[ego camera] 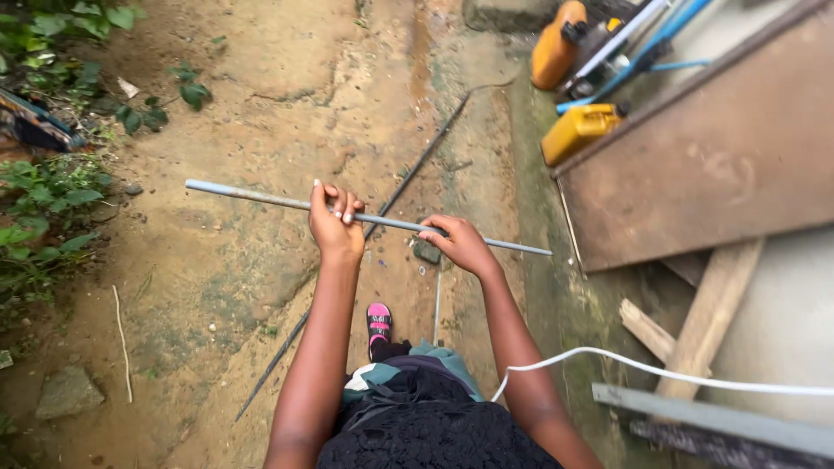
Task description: The person picks up a plastic pipe and a metal rod and places them into a cardboard box with other materials. They then pick up a patterned bag and a white cloth from a round table.
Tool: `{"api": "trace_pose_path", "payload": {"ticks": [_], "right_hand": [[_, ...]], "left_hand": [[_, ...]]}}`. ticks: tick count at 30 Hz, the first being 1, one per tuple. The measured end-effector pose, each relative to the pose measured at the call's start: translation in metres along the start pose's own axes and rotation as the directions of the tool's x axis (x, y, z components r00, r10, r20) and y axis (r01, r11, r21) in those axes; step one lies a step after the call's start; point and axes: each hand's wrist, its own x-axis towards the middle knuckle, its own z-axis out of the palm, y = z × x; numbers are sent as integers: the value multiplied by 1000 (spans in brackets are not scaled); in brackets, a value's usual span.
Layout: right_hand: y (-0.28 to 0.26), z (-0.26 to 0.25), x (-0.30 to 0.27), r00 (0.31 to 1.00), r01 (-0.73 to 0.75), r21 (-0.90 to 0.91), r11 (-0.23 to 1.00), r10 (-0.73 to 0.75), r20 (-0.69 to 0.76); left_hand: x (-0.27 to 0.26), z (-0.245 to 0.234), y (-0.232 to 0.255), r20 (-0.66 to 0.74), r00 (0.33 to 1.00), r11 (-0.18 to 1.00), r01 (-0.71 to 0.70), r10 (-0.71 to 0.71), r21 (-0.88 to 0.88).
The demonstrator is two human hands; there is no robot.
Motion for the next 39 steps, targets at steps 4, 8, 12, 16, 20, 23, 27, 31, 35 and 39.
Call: {"api": "trace_pose_path", "payload": {"ticks": [4, 8, 12, 16, 20, 23, 27, 31, 35, 39], "right_hand": [[-17, -1, 82, 991, 130, 60, 990, -130, 4], [-25, -3, 148, 995, 82, 159, 984, -92, 50], [-11, -14, 194, 985, 171, 173, 970, -173, -4], [26, -38, 230, 999, 44, 130, 991, -43, -11], [60, -74, 282, 995, -93, 110, 990, 96, -25], [70, -82, 334, 992, -96, 86, 992, 102, -67], [89, -109, 419, 984, 66, 29, 997, -60, -167], [103, -139, 489, 981, 107, -26, 994, -110, -162], [111, -161, 545, 985, 37, -55, 998, -46, -168], [153, -181, 602, 977, 19, -123, 992, -44, -208]], "left_hand": [[64, 18, -9, -1, 999, 999, -45, 45, -21], [108, 23, -43, -61, 994, 957, -64, 85, 283], [155, 43, -57, -78, 997, 963, -1, 23, 268], [217, 68, -66, -62, 997, 964, 50, -35, 261], [296, 82, -95, 37, 995, 977, 79, -88, 196], [351, 94, -120, 91, 986, 978, 121, -138, 168], [421, 122, -149, 127, 973, 963, 162, -193, 216], [496, 128, -169, 218, 955, 950, 138, -203, 279], [551, 154, -171, 162, 969, 954, 140, -187, 263], [620, 178, -156, 55, 994, 973, 75, -89, 219]]}}
